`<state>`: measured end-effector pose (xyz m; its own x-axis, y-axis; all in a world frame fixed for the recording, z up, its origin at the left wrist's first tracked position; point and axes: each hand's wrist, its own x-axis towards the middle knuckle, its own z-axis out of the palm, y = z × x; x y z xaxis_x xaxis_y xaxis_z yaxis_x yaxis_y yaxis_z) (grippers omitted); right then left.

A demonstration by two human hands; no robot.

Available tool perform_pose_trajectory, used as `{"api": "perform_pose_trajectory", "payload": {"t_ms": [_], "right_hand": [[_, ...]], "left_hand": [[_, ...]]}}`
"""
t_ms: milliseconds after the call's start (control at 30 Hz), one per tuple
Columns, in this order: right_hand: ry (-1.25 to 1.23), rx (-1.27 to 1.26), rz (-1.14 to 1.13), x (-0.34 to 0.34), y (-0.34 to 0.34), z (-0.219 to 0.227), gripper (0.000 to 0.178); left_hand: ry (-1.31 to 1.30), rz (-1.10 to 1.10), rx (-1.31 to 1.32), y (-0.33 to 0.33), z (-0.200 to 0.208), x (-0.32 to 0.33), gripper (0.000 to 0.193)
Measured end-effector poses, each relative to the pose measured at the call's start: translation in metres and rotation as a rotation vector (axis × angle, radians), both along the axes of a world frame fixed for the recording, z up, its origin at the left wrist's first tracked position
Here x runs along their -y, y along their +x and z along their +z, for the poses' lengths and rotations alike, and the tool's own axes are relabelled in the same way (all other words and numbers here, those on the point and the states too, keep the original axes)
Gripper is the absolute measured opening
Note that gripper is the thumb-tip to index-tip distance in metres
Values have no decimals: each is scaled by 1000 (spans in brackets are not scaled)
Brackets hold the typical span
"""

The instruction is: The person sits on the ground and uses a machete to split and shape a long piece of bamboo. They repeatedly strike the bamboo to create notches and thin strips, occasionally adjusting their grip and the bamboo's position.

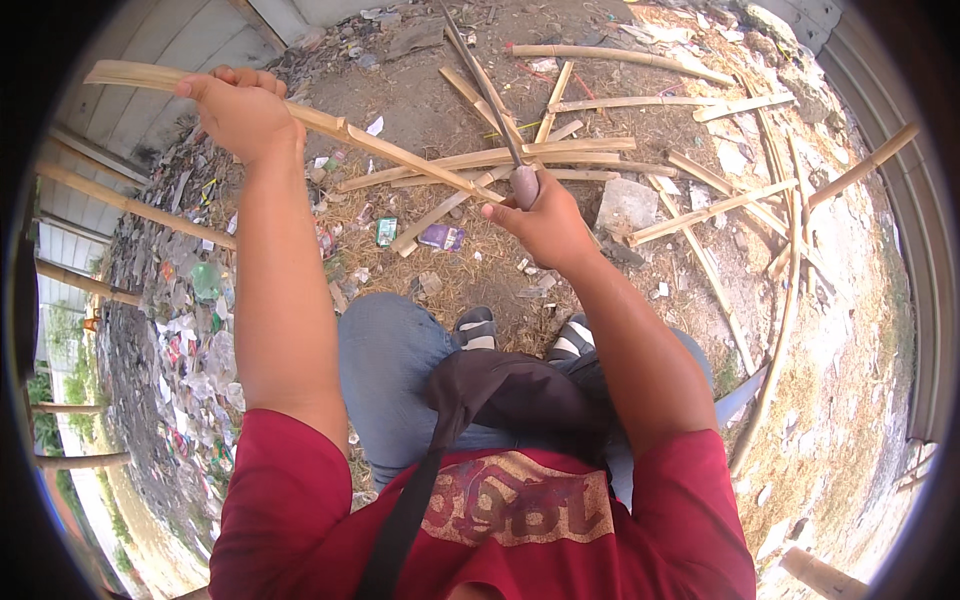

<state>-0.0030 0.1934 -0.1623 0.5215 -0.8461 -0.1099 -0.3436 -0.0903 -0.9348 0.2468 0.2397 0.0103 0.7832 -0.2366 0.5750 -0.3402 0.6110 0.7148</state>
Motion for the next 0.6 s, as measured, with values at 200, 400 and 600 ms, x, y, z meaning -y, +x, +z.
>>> {"api": "perform_pose_trajectory", "payload": {"t_ms": [200,400,600], "right_hand": [[-228,272,-36,3,42,73,66],[-306,264,16,-4,53,94,55],[-347,260,-7,7,50,80,49]], "left_hand": [[-80,-457,170,-48,-2,3,59],[-65,-708,302,-84,2,-11,46],[346,-323,604,-70,12,-97,59]]}}
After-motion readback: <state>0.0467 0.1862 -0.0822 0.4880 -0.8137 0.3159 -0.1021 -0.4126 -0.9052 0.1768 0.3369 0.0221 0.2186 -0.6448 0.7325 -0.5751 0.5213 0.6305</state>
